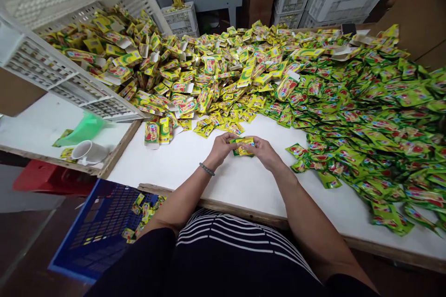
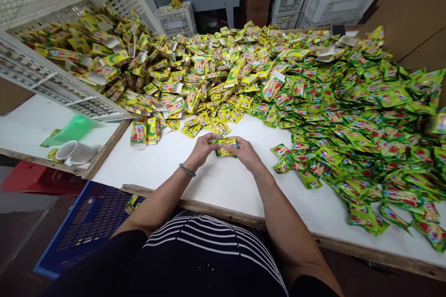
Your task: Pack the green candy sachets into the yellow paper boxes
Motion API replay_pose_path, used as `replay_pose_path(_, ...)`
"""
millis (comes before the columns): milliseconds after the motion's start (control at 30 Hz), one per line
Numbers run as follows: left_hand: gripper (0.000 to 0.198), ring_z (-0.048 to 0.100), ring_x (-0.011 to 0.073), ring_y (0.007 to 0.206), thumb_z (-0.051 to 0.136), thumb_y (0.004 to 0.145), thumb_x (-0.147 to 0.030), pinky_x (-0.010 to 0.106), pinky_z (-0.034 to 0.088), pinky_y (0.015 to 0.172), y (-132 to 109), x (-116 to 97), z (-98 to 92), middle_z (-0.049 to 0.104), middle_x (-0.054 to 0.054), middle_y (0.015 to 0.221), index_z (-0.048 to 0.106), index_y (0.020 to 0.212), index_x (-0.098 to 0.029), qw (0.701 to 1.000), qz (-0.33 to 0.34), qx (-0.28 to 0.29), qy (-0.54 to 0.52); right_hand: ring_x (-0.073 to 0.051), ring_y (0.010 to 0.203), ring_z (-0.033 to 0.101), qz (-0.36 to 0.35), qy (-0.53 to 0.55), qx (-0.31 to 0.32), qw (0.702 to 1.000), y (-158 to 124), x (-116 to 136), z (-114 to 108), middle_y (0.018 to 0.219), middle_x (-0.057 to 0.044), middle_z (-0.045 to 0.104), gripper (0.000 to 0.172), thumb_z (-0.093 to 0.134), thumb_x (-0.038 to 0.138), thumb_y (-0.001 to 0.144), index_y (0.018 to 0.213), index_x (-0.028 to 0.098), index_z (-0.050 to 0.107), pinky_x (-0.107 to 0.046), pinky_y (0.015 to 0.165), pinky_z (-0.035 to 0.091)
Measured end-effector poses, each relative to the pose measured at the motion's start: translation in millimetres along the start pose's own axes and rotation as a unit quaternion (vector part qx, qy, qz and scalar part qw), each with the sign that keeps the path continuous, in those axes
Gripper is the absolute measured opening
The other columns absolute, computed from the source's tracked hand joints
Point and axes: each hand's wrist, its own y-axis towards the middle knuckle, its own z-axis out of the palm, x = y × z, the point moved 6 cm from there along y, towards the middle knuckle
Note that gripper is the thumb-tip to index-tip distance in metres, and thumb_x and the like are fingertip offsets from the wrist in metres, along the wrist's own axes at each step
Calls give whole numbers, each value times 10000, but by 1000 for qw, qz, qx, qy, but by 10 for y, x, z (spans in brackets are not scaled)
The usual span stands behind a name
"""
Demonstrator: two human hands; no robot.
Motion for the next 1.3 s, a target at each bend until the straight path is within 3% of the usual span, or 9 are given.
replay_pose_path(100,423,546,97,568,835,555,-322,255,436,617,-20,56,-93,608,-25,638,602,857,-137,998,-33,9,49,-201,720,655,32,-79,30,996,-1,-67,24,766,-26,711,382,749,473,634,864,179,668,-326,684,519)
replay_pose_path(167,351,571,127,601,780,650,-344,272,442,631,7,9,-204,618,-11,647,602,888,-157,987,-27,-24,154,-207,725,644,33,-189,-8,981,22,-76,-61,754,-24,702,301,707,443,673,827,187,669,-312,666,495)
replay_pose_path(333,190,632,221,847,651,792,-336,320,444,750,181,-345,-390,690,66,880,640,909,-186,850,41,-155,501,-228,810,619,50,-423,-193,884,49,30,-411,827,-63,688,253,577,353,781,968,196,640,-315,714,441)
replay_pose_path(467,271,632,238,944,610,826,-310,321,450,794,309,-397,-251,676,109,1051,646,1053,-168,807,62,-99,579,-233,797,601,61,-412,-237,878,44,83,-535,832,-74,676,270,547,403,781,936,193,614,-322,704,431)
replay_pose_path(633,376,655,173,804,734,726,-375,240,453,692,435,-292,1,720,19,882,666,1053,-203,830,69,64,550,-251,773,600,1,-317,-304,898,-22,178,-647,815,-89,670,384,526,525,729,905,191,595,-353,714,448)
replay_pose_path(767,402,648,186,779,652,792,-450,266,451,685,783,-679,-155,718,37,903,649,1096,-187,839,113,-12,531,-272,776,604,-29,-266,-323,908,-61,203,-696,800,-94,678,443,560,591,665,874,201,600,-385,737,457)
replay_pose_path(1000,595,563,308,1040,747,701,-424,367,434,852,1709,-1689,-707,613,189,1133,586,1183,-114,760,168,-179,602,-284,747,631,-16,-228,-305,925,-54,168,-699,796,-83,710,420,587,599,679,891,237,612,-388,702,477)
replay_pose_path(1133,687,488,316,1151,798,625,-265,380,378,965,2196,-1798,-639,586,173,1233,562,1258,-142,732,218,-122,634,-286,766,650,-3,-195,-306,932,-62,204,-713,819,-76,724,400,601,574,684,908,243,620,-391,714,492)
replay_pose_path(1300,232,504,313,1095,585,807,-171,420,369,969,2228,-1774,-370,676,156,1014,720,995,-153,736,252,-116,617,-284,800,657,1,-188,-310,932,-78,233,-720,858,-75,734,364,600,541,705,909,240,625,-389,733,492)
